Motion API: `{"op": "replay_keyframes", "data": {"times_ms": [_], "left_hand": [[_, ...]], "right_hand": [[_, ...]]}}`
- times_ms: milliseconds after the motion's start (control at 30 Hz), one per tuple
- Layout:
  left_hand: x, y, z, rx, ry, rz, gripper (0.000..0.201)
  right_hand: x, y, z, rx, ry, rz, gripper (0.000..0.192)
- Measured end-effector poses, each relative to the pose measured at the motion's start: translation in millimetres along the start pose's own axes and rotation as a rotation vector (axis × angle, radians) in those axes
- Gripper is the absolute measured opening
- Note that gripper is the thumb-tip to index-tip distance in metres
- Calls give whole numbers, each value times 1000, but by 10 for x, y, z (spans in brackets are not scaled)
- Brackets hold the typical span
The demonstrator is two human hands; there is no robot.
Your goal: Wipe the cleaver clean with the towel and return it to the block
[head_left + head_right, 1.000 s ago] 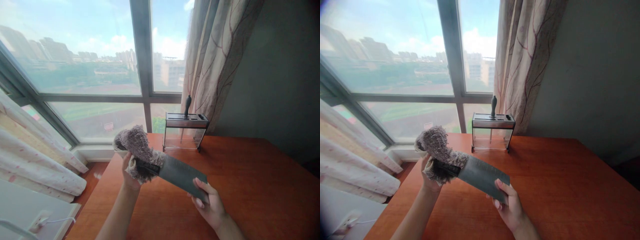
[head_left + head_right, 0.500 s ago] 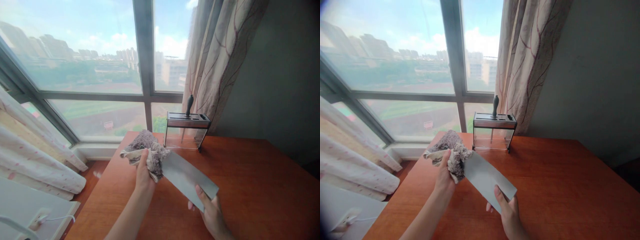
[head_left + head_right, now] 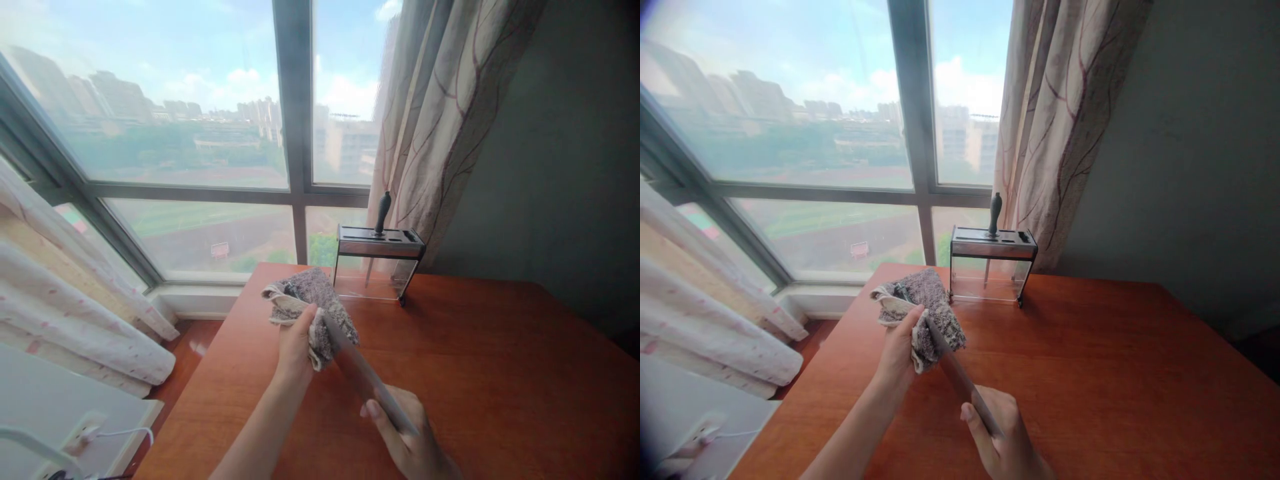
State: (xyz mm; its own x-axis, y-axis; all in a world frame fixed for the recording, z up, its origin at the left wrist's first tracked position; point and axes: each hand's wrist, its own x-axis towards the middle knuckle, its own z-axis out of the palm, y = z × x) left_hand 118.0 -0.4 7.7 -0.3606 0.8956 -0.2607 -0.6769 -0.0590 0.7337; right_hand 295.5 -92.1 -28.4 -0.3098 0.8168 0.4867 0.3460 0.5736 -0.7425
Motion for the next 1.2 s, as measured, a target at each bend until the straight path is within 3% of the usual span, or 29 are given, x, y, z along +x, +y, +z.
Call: {"op": "replay_keyframes", "data": {"times_ms": [200, 333, 433, 633, 833, 1067, 1200], "left_hand": [[100, 145, -31, -46, -7, -31, 27], [159, 285, -55, -81, -21, 27, 28], [186, 354, -75, -106, -25, 39, 25], [195, 405, -77, -141, -10, 22, 15], [232, 436, -100, -165, 10, 11, 11], [188, 426, -100, -153, -49, -61, 12], [96, 363, -53, -115, -119, -156, 13]], "right_hand": [[-112, 1, -65, 132, -31, 239, 35], [-209, -2, -9, 372, 129, 584, 40], [-217, 12, 12, 525, 197, 707, 45], [-162, 17, -52, 677, 216, 755, 48], [-147, -6, -114, 746, 332, 773, 43], [-180, -74, -239, 627, 470, 710, 38], [-70, -172, -271, 667, 574, 679, 33]]}}
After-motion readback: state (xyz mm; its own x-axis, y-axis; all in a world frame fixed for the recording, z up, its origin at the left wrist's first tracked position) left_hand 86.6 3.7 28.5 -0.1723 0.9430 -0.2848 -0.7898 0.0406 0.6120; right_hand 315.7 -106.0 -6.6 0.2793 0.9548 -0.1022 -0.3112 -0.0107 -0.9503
